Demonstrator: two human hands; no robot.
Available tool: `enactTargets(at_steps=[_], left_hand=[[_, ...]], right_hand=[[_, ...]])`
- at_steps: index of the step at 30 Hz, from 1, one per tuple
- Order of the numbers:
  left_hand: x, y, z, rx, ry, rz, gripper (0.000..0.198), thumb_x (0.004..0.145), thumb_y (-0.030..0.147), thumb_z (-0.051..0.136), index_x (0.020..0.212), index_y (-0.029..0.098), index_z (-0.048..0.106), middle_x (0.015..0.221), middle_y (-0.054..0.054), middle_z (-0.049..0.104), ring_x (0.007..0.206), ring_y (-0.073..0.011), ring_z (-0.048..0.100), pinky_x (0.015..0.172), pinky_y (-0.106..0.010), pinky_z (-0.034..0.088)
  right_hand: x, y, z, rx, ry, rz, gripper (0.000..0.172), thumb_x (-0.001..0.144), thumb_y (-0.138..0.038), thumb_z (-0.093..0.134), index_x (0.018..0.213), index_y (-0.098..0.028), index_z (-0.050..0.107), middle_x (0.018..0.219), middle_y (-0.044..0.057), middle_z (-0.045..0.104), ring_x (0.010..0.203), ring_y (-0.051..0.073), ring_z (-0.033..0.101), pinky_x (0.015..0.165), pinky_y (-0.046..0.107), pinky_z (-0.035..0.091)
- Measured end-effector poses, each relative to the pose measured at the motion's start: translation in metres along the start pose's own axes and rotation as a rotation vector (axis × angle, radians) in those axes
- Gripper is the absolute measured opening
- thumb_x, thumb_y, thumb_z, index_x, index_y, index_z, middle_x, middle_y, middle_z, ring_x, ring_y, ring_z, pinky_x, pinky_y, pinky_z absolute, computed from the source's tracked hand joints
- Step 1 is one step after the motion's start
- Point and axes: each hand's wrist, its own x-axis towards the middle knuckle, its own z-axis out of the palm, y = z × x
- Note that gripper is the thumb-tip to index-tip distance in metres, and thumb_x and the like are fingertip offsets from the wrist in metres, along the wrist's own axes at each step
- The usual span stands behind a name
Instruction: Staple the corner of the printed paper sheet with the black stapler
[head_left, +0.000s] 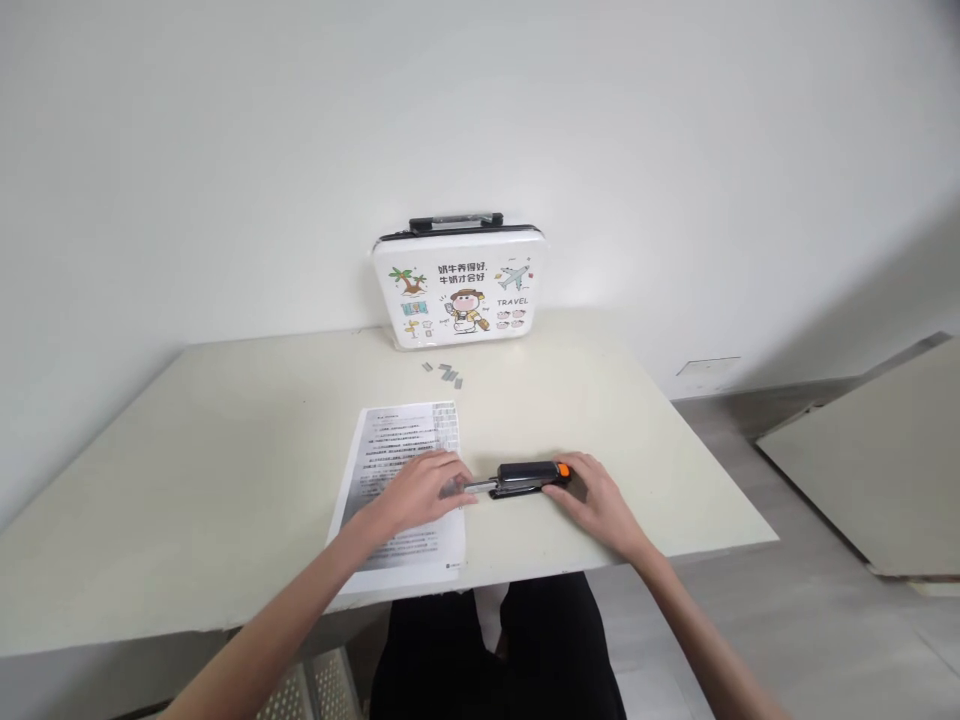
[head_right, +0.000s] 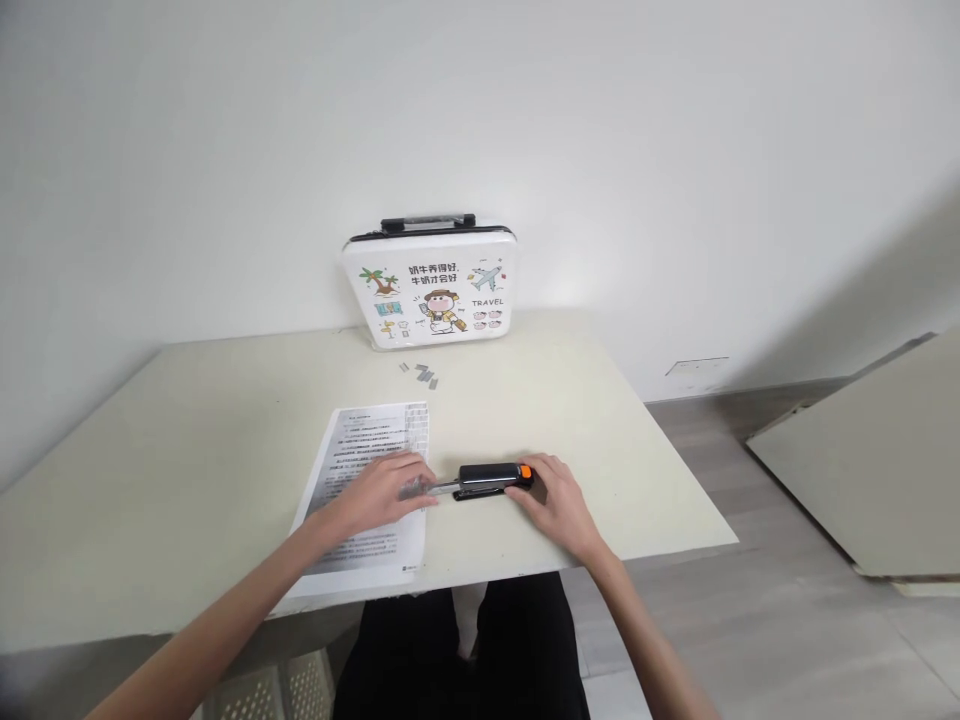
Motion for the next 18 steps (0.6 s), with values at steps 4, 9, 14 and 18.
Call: enactTargets(at_steps=[4,9,14,18], left_hand=[[0.037,-0.025,-0.021,0.033,0.053,-0.095,0.038,0.094,0.058,0.065,0.11,0.025,0.071,0.1,-0.003,0.072,0.094,-0.0235,0.067,0.084,-0.034,0.048],[0.098,-0.068,-0.031,0.2,0.23,-0.304,0.024,0.096,0.038,0.063,0.112,0.02,0.067,0.103,-0.007,0.071,0.1,-0.025,0.067,0.087,-0.035,0.049],[0.14,-0.08,-0.02,0.295,0.243,-0.357,0.024,0.095,0.033,0.063,0.107,0.014,0.068,0.113,-0.017,0.069,0.108,-0.0344,0.065,0.097,-0.046,0.045],[0.151,-0.074,-0.012,0.329,0.23,-0.351,0.018,0.094,0.02,0.06,0.107,0.011,0.068,0.116,-0.022,0.066,0.117,-0.0389,0.059,0.104,-0.052,0.038]], right_hand=[[0.002,-0.006,0.0,0.055,0.02,0.022,0.032,0.095,-0.05,0.066,0.119,-0.028,0.064,0.121,0.007,0.07,0.112,0.029,0.064,0.098,0.047,0.052],[0.004,-0.011,0.0,0.104,0.029,0.05,0.033,0.093,-0.049,0.069,0.118,-0.028,0.065,0.121,0.007,0.07,0.113,0.029,0.065,0.1,0.048,0.052],[0.005,-0.012,0.0,0.114,0.04,0.066,0.033,0.091,-0.049,0.071,0.116,-0.028,0.066,0.121,0.008,0.071,0.113,0.03,0.065,0.101,0.049,0.052],[0.005,-0.014,0.0,0.127,0.03,0.075,0.032,0.092,-0.048,0.07,0.116,-0.028,0.066,0.12,0.007,0.071,0.113,0.029,0.066,0.099,0.047,0.053]])
